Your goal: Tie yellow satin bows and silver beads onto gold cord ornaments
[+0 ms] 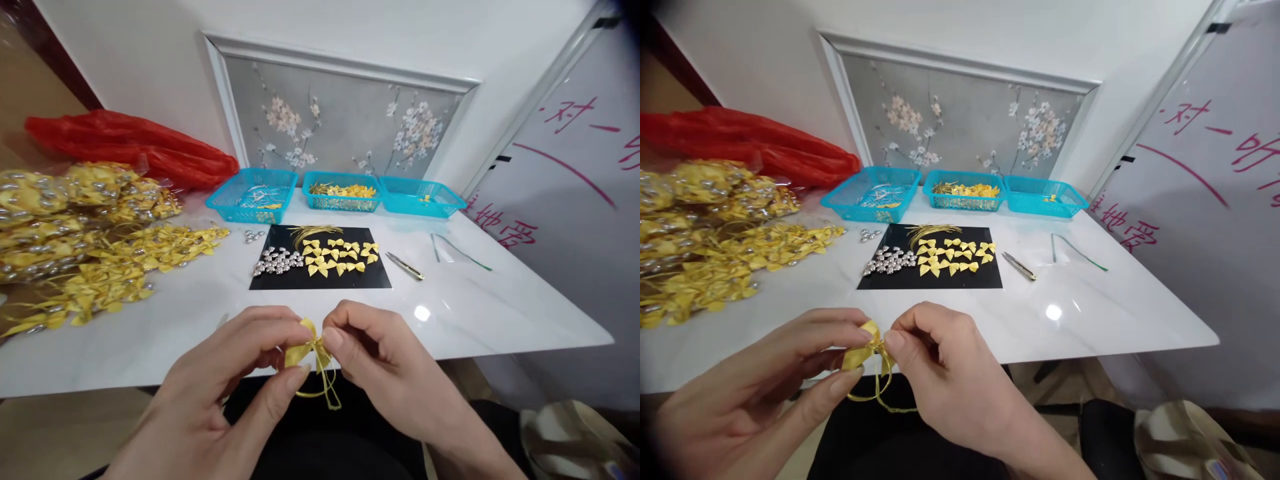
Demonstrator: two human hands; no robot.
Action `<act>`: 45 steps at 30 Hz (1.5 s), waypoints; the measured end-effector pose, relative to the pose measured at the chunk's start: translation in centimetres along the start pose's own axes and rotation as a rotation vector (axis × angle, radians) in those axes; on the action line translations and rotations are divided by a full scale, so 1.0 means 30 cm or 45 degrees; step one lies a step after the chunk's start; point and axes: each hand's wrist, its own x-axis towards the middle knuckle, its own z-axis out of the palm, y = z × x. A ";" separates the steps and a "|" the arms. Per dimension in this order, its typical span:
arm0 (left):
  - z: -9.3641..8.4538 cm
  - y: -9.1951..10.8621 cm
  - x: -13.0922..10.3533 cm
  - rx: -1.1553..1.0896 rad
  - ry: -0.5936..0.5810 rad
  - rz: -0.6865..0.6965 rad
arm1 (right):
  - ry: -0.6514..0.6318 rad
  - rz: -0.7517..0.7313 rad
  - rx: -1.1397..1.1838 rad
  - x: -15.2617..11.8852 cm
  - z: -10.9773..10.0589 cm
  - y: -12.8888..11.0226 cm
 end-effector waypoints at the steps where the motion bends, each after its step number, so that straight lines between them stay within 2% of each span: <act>1: 0.003 0.002 0.002 -0.008 -0.030 -0.008 | -0.017 0.008 0.021 0.002 0.003 0.001; 3: 0.011 0.006 0.010 -0.023 -0.081 -0.039 | -0.041 0.024 0.069 0.005 0.011 0.006; 6: 0.018 0.007 0.024 -0.050 -0.059 -0.128 | -0.013 0.037 0.098 0.011 0.026 0.022; 10: 0.020 -0.008 0.025 -0.133 -0.009 -0.281 | 0.163 -0.049 -0.069 0.009 0.041 0.043; 14: 0.024 -0.032 0.008 -0.111 0.030 -0.294 | 0.339 -0.225 -0.231 -0.016 0.045 0.039; 19: 0.031 -0.045 -0.002 -0.005 0.033 -0.201 | 0.265 -0.322 -0.420 -0.028 0.055 0.013; 23: 0.029 -0.039 0.002 0.094 0.016 -0.114 | 0.272 -0.405 -0.433 -0.013 0.068 0.015; 28: 0.018 -0.030 0.018 0.012 -0.039 -0.138 | 0.407 -0.586 -0.619 -0.010 0.084 0.042; 30: 0.015 -0.027 0.026 -0.074 -0.055 -0.182 | 0.411 -0.578 -0.656 -0.012 0.082 0.046; 33: 0.013 -0.023 0.035 -0.170 -0.071 -0.237 | 0.290 -0.466 -0.568 -0.016 0.064 0.036; 37: 0.016 -0.020 0.030 -0.150 -0.046 -0.260 | 0.255 -0.391 -0.441 -0.023 0.037 0.011; 45: 0.019 -0.011 0.019 -0.135 -0.054 -0.220 | 0.274 -0.506 -0.478 -0.008 0.062 0.012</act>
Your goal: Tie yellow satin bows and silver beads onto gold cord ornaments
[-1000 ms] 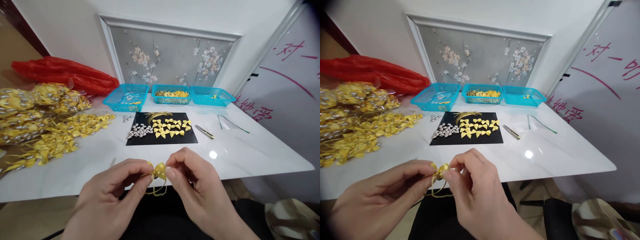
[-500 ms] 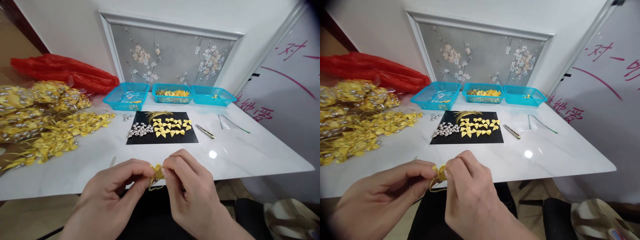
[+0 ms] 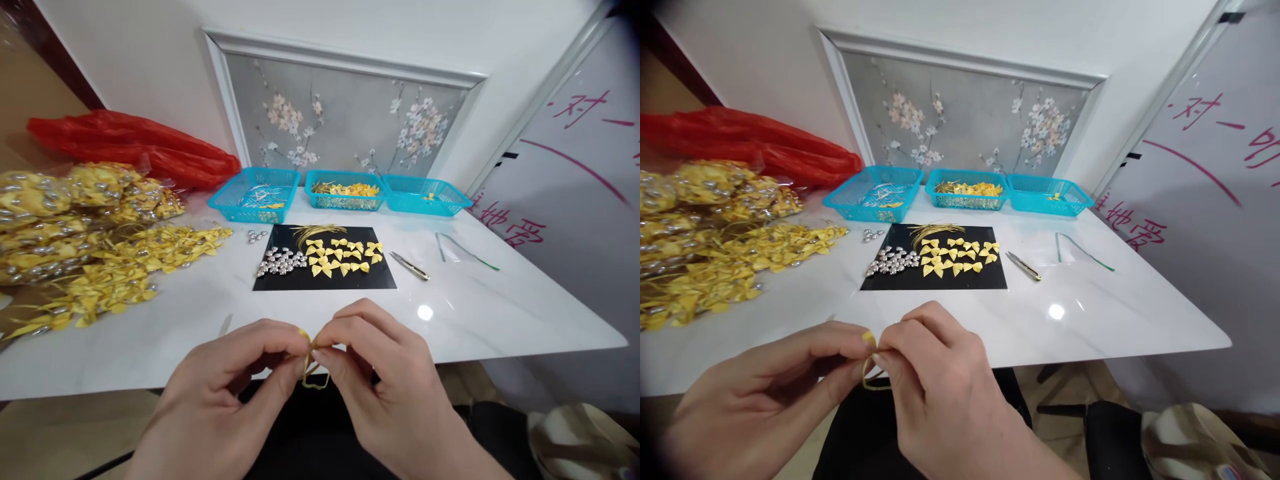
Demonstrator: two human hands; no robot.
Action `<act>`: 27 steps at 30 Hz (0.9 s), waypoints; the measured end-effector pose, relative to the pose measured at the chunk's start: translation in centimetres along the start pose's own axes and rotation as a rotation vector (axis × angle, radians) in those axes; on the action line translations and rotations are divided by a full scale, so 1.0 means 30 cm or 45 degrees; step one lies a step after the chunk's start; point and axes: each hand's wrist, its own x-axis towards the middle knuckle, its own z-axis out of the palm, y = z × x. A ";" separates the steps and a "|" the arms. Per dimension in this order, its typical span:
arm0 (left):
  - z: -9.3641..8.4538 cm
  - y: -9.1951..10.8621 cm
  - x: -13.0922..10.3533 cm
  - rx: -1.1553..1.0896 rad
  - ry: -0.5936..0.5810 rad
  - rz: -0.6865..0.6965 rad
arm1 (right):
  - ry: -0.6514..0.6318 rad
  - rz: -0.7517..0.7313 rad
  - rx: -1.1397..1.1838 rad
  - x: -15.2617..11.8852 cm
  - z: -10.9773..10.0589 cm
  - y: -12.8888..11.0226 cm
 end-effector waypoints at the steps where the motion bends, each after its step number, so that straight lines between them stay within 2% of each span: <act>1: 0.000 0.000 0.001 -0.008 0.011 0.003 | 0.021 -0.006 0.008 0.000 0.002 0.004; 4: -0.001 -0.004 0.003 -0.011 0.054 0.005 | 0.038 0.072 0.034 -0.004 -0.006 0.014; 8: -0.001 -0.010 0.000 0.022 0.090 0.073 | -0.054 0.198 0.091 -0.007 -0.027 0.008; 14: 0.002 0.004 -0.002 0.122 0.112 0.130 | -0.027 0.158 0.058 0.007 -0.011 -0.008; 18: -0.009 0.008 0.002 0.031 0.136 0.029 | 0.012 0.199 0.119 0.010 -0.004 0.002; 21: -0.013 0.008 0.011 -0.094 0.112 -0.077 | -0.052 0.298 0.224 0.011 -0.009 0.015; 23: -0.010 0.008 0.016 -0.140 0.100 -0.102 | -0.094 0.356 0.267 0.013 -0.010 0.024; 27: 0.001 -0.002 0.016 -0.143 0.088 -0.106 | -0.074 0.392 0.288 0.016 -0.003 0.039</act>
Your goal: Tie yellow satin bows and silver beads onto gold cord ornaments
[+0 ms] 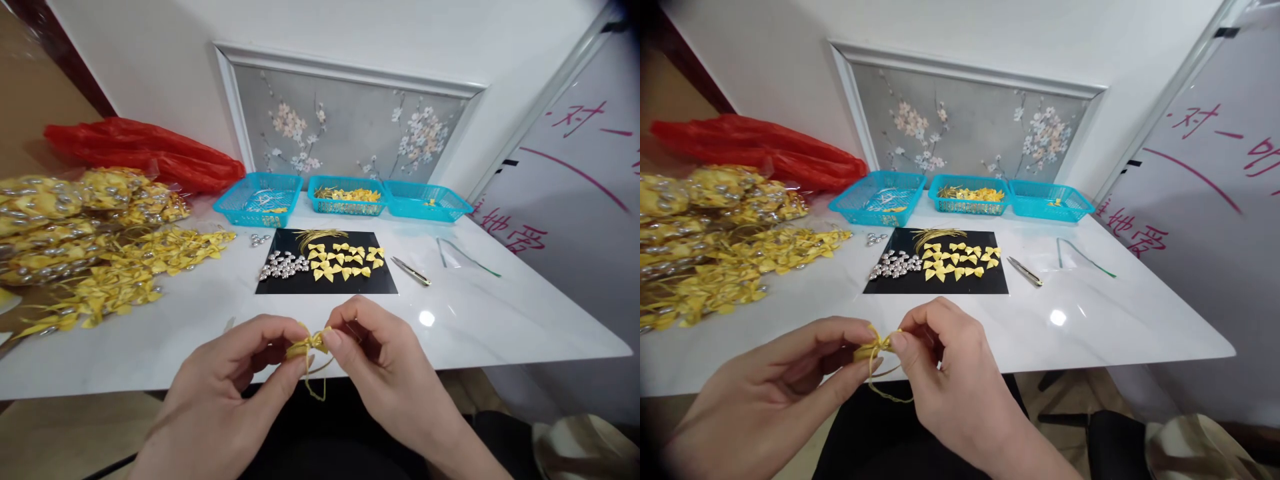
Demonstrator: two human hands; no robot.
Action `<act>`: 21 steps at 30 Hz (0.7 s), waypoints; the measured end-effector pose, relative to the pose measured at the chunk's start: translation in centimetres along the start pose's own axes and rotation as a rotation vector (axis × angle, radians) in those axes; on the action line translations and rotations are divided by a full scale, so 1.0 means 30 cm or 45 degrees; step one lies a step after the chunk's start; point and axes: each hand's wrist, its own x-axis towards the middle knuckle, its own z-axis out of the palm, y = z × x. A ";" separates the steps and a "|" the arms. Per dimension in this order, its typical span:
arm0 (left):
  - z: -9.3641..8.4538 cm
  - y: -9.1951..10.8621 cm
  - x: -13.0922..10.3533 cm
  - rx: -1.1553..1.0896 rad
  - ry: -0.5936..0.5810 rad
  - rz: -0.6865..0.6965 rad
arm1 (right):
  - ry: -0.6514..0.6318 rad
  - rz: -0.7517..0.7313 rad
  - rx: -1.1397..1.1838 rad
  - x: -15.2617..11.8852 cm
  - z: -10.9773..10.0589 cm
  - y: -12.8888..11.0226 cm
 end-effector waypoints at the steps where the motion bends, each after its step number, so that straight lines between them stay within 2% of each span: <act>1: 0.002 -0.004 -0.002 0.011 0.001 0.009 | 0.005 0.001 0.000 0.001 0.002 0.003; 7: 0.007 -0.016 -0.004 0.112 0.000 0.054 | 0.011 0.060 0.045 0.006 0.009 0.009; 12: 0.003 -0.016 0.000 0.073 -0.020 -0.029 | 0.046 0.046 0.075 0.008 -0.003 0.016; 18: 0.016 -0.040 0.024 0.047 0.051 -0.054 | 0.304 -0.214 0.403 -0.042 -0.039 -0.012; 21: 0.018 -0.076 0.045 0.119 0.086 -0.040 | 0.497 -0.282 0.351 -0.070 -0.061 -0.055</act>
